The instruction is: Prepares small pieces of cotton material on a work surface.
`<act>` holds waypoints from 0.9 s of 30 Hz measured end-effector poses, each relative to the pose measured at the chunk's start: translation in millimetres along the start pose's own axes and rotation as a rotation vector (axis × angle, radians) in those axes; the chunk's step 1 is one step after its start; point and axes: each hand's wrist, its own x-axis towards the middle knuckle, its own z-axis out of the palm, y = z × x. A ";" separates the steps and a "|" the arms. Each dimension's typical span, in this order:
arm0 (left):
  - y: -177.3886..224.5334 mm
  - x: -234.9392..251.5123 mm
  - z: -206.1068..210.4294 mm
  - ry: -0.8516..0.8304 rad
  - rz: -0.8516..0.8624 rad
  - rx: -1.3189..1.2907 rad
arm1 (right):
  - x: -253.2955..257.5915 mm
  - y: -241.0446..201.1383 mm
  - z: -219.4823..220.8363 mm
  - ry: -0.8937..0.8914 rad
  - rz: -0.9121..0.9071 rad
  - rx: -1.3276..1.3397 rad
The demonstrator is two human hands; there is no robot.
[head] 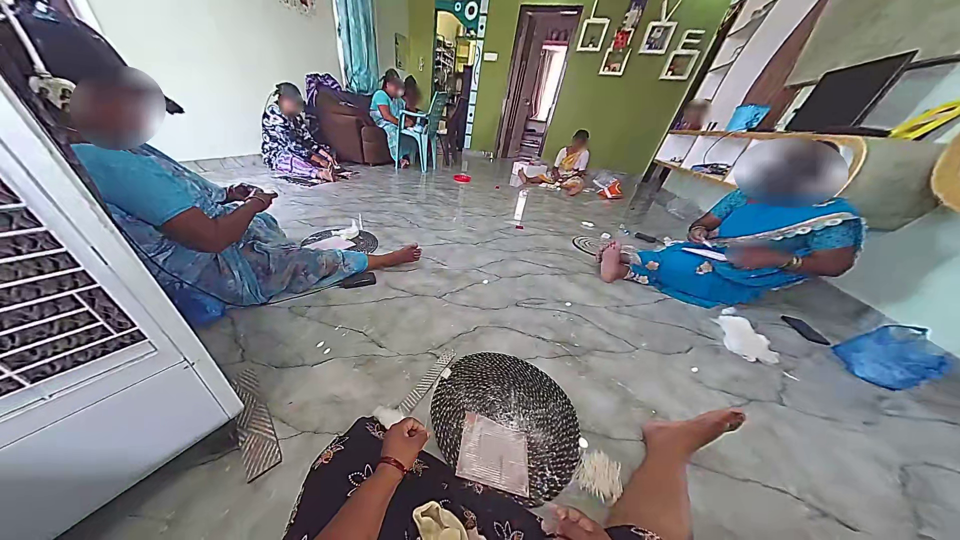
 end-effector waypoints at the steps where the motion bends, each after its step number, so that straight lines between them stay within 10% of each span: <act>1: 0.0 -0.1 0.0 0.001 -0.007 0.006 | 0.3 -1.0 -2.8 0.018 -0.004 0.044; 18: 9.0 -7.9 -1.5 0.079 0.020 0.060 | 1.1 -6.2 -3.9 0.200 0.021 0.254; 27: 28.8 31.8 -88.7 0.778 0.175 -0.264 | 10.4 18.7 -15.7 0.157 -0.017 0.110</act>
